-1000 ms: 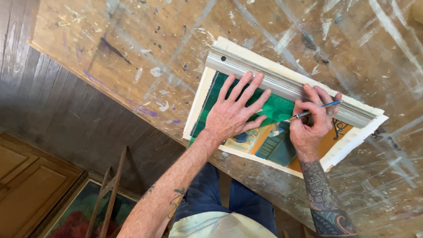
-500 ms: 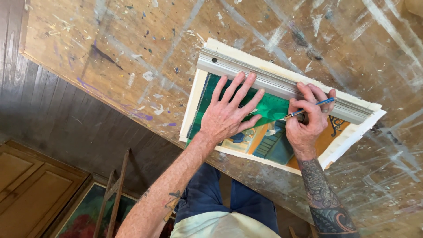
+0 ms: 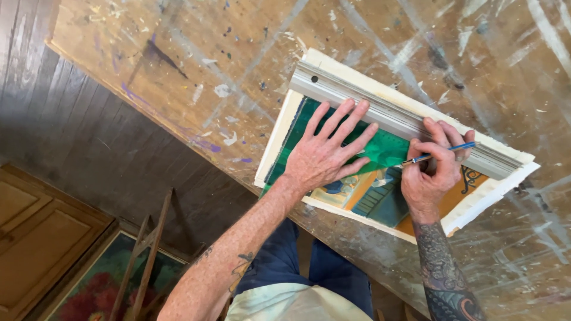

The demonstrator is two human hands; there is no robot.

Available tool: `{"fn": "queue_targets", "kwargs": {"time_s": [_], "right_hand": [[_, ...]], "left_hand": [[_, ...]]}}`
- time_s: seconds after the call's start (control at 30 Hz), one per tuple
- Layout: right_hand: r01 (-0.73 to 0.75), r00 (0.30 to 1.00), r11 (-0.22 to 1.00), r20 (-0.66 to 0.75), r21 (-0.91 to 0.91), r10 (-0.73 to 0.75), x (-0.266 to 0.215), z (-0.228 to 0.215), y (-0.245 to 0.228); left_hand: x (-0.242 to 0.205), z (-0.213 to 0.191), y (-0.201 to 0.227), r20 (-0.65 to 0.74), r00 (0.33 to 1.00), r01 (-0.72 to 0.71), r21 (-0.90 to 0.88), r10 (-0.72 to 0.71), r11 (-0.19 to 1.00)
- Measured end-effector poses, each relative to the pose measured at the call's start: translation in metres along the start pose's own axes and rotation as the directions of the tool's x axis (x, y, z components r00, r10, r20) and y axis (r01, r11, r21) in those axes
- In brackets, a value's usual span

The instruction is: Using a ruler, triangle, and pencil to mark measurements on a printed canvas for layout.

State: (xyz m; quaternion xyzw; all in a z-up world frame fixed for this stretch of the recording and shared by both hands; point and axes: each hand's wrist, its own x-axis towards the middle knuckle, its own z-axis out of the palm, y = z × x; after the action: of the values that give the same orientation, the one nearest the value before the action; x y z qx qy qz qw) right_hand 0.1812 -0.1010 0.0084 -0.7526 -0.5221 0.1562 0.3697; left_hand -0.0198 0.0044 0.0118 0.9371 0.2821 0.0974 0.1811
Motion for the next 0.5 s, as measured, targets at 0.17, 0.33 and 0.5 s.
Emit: {"fn": "queue_targets", "kwargs": {"time_s": [0.17, 0.33, 0.5], "right_hand": [[0.028, 1.000, 1.000, 0.010, -0.012, -0.028, 0.005, 0.002, -0.008], [0.049, 0.998, 0.997, 0.044, -0.056, -0.047, 0.004, 0.001, -0.009], [0.012, 0.998, 0.999, 0.063, -0.046, -0.009, 0.003, 0.001, -0.006]], "left_hand": [[0.000, -0.002, -0.003, -0.011, 1.000, -0.001, 0.004, 0.001, 1.000], [-0.002, -0.002, -0.005, -0.008, 1.000, -0.017, 0.006, 0.017, 1.000], [0.000, -0.011, -0.016, 0.098, 0.995, 0.006, -0.044, -0.002, 0.999]]}}
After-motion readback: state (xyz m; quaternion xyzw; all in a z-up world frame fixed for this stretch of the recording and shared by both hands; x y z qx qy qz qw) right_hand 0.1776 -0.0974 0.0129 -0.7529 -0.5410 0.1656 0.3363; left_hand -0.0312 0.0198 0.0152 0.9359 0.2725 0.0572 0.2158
